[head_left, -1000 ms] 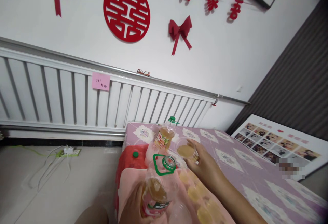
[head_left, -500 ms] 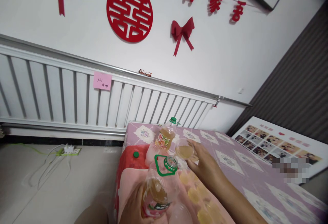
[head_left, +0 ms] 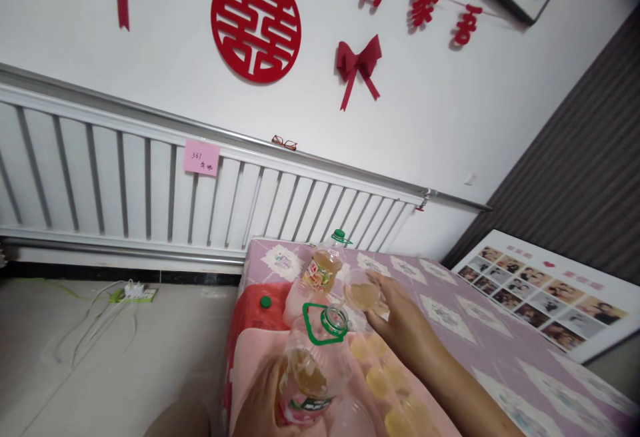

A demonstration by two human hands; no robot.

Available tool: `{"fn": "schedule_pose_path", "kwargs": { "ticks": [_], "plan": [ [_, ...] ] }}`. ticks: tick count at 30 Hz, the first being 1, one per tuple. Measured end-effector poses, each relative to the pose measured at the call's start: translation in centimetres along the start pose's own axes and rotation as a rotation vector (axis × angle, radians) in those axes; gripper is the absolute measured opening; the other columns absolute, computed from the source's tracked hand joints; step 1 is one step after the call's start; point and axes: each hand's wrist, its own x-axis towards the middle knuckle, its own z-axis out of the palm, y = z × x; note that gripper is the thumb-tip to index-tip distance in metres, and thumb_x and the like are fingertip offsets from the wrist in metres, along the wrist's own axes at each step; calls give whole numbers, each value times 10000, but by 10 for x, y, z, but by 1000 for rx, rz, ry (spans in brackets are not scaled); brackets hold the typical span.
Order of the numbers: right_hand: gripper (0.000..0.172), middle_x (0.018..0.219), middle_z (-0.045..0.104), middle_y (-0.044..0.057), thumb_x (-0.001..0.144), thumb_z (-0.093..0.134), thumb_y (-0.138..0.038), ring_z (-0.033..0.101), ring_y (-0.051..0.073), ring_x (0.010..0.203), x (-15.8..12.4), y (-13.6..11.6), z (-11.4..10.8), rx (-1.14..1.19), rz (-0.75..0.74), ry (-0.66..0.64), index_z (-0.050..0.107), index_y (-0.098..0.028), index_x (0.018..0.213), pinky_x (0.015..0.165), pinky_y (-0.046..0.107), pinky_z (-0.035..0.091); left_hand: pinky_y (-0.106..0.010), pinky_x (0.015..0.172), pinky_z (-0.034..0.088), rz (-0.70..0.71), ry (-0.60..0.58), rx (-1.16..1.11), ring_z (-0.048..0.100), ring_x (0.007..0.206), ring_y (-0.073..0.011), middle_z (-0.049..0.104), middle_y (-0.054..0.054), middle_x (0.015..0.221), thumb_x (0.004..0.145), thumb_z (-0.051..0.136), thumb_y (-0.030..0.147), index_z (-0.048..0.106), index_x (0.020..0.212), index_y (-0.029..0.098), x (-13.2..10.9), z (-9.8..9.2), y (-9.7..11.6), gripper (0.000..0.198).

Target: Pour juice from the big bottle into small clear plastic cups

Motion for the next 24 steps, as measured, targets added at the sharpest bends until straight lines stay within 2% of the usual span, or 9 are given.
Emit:
{"fn": "schedule_pose_path", "kwargs": {
  "ticks": [6,14,20,24],
  "plan": [
    [548,1238,734,136,787,534,-176,719,301,1175,2,1,-1,-24,-37,26,547,-208,1333,987,461,606,-544,1337,253,-66,-127,39,302,1603,-397,338,-323,1691,599,730,292,336,1552,-55,1,-12,14,1088],
    [536,1229,739,153,816,527,-172,723,307,1165,4,4,-3,-69,-111,55,543,-182,1352,971,472,615,-538,1333,242,-84,-129,42,291,1605,-388,326,-293,1701,597,746,345,347,1568,-1,2,-10,11,1105],
    [534,1241,733,158,824,525,-178,718,314,1174,6,2,-6,-75,-103,49,540,-189,1358,978,495,611,-484,1352,205,-113,-190,106,246,1627,-353,265,-290,1721,594,708,278,296,1566,-82,2,-14,18,1116],
    [528,1234,723,157,829,522,-179,724,303,1156,7,1,-9,-100,-99,33,529,-195,1357,962,479,617,-499,1347,220,-97,-170,102,263,1617,-371,287,-296,1711,610,731,318,322,1565,-67,1,-9,11,1107]
  ]
}}
